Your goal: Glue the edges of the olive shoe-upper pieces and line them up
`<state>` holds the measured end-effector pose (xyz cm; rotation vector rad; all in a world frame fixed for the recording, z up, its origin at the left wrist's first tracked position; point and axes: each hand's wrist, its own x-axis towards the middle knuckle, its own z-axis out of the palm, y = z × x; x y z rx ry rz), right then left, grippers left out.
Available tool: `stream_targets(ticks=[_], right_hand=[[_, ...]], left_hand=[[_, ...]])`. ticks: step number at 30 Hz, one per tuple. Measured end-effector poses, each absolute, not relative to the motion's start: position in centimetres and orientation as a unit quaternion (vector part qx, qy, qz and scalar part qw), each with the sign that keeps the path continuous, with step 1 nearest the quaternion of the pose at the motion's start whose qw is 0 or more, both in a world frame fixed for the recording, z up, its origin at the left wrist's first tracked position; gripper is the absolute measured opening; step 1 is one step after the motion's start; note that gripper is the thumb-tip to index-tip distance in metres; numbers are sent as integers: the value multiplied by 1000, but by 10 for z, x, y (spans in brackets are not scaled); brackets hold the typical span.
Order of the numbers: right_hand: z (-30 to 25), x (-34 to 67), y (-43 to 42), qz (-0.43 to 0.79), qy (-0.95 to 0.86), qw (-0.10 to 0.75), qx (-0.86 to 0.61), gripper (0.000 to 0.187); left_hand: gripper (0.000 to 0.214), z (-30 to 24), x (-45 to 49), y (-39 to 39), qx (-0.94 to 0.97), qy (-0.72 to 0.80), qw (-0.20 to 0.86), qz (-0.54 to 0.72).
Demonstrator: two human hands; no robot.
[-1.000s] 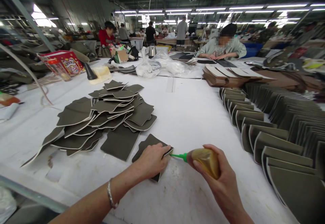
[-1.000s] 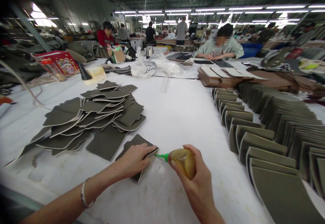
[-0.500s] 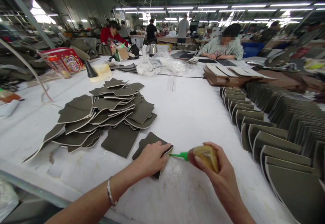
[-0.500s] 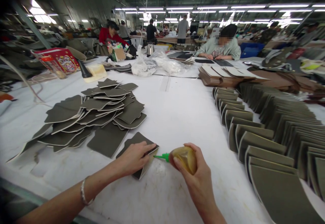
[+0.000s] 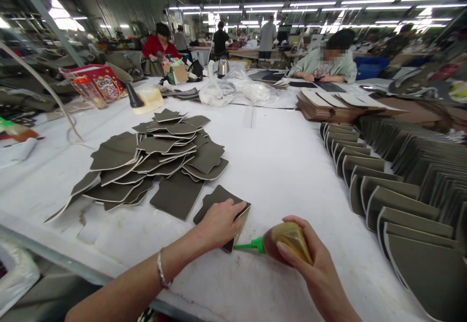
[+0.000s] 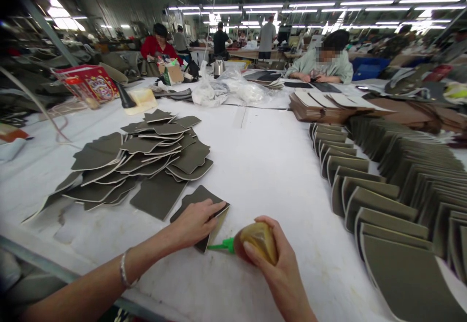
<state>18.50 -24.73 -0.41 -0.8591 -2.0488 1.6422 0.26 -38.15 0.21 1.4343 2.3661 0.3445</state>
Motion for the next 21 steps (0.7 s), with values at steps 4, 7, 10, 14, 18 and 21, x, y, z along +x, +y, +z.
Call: stream_targets(ticks=[4,7,10,14,18,21], right_hand=[[-4,187,-249,572,-730,205,-313,47],[-4,188,-250,592,-727,183,-296,47],[-5,188,-247,588,-729,193,-294,45],[-12,188,-240,541,-752,226,-301,48],[-19,189,-234,526,-761,243,-292,47],[-23,188,-228,524,-767,241,-281,47]], left_hand=[[49,0,4,-382,500,840,174,120],[49,0,5,-383,498,840,178,121],[49,2,5,-382,497,841,177,120],[49,2,5,-382,500,840,175,122],[49,2,3,-381,502,837,181,123],[48,3,3,-380,499,837,185,125]])
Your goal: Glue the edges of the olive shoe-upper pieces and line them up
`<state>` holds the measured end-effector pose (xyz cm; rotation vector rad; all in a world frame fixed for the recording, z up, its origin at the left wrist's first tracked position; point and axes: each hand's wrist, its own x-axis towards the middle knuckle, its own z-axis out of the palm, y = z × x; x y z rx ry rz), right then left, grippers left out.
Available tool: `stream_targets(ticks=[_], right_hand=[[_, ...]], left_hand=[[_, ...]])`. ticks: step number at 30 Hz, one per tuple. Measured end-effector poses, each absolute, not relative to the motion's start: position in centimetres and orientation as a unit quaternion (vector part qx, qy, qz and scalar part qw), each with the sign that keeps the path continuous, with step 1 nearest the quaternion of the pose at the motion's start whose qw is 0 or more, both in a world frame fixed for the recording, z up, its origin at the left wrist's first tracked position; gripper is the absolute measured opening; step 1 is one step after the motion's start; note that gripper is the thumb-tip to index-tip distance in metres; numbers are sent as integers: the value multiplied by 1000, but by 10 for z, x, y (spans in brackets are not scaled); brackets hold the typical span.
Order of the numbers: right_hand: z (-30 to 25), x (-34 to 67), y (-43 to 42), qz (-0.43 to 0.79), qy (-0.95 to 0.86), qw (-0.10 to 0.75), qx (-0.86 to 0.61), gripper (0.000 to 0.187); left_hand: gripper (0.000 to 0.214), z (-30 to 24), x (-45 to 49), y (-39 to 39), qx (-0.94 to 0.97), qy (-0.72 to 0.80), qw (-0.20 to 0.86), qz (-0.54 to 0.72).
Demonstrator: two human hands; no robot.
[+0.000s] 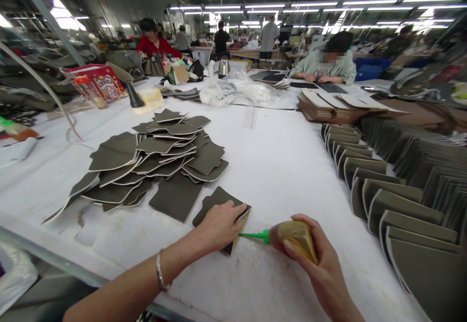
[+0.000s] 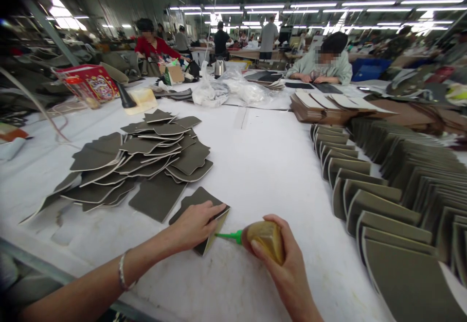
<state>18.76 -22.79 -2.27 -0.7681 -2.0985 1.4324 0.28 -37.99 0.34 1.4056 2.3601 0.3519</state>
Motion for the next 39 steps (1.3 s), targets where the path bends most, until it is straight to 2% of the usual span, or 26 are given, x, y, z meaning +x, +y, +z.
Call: stream_targets(ticks=[5,11,16,22,28,34,39], right_hand=[[-23,186,-221,491,-776,272,-287,48],[-19,187,-228,532,-766,238,-272,45],[-19,187,-228,512,-762,264,-296,48],[-16,189,-238,579,-735,210,-284,48],[-24,187,-231,538,-733,257,-328,51],[-23,196,-258,631,-668,203,-337,52],[-20,202,-250,774,-467,208,-373,53]], left_hand=[[48,6,3,-379,494,841,190,115],[47,4,4,-379,498,840,182,114],[48,7,4,-379,491,843,186,113],[48,7,5,-378,492,843,192,106],[47,4,4,-379,491,841,193,117],[52,3,2,-379,486,840,200,137],[52,1,-1,-380,469,836,227,171]])
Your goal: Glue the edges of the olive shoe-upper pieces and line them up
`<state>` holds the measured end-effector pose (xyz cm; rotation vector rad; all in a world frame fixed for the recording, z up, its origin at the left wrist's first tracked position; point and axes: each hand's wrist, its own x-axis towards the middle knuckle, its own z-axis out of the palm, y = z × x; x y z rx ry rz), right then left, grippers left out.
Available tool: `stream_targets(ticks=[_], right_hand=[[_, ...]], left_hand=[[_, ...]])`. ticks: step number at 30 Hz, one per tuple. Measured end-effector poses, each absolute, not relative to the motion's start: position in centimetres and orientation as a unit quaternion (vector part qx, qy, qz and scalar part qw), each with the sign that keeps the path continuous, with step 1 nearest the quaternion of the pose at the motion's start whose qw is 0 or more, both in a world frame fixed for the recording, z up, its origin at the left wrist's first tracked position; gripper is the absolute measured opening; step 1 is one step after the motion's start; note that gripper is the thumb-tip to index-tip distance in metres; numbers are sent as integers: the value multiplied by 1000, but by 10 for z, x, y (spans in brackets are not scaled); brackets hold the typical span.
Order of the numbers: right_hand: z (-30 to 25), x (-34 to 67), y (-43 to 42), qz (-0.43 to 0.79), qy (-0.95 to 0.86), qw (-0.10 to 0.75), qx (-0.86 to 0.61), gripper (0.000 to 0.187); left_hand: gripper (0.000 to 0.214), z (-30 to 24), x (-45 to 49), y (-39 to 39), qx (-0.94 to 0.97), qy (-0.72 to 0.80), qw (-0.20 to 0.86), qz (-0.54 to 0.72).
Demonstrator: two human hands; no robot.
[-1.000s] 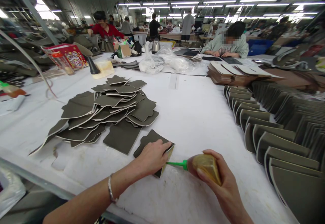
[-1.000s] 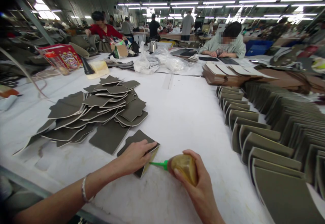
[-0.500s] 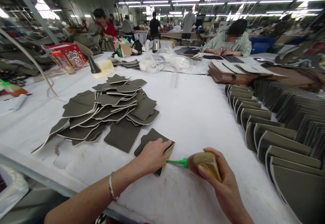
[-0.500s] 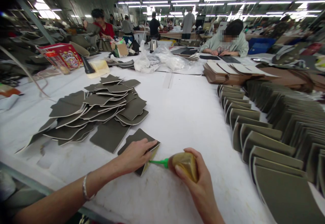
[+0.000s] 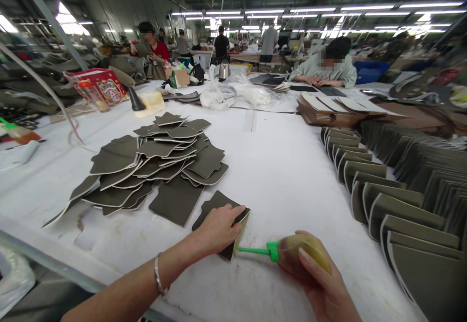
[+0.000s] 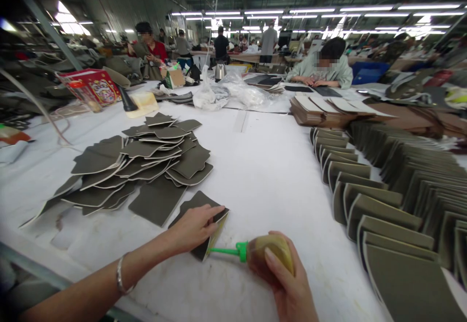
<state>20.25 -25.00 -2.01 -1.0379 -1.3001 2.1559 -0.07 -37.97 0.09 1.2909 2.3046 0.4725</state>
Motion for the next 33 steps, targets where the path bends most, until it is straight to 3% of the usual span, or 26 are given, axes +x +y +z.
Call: stream_targets(ticks=[4,8,12,15,19,24,29,33], right_hand=[[-19,216,-232,822,-339,222,-401,42],[-19,226,-225,822,-314,260,-397,35],[-13,224,-233,831,-300,263,-387,35],[-6,220,-239,822,-310,277,-388,37],[-2,215,-241,786,-378,310,-380,43],[-3,213,-252,767,-417,311,-376,45],[-6,233,-248,860,-351,231,-290,48],[13,280,-228,865,-222,315,-322,49]], left_hand=[[41,-1,-8,-390,424,853,184,243],[46,-3,-22,-408,297,936,60,179],[36,-9,-32,-418,247,931,190,191],[25,-3,-35,-420,211,863,286,360],[36,32,-33,-415,158,758,341,533],[39,64,-27,-403,149,751,326,555],[42,36,-33,-372,97,702,368,602],[31,15,6,-333,56,627,472,617]])
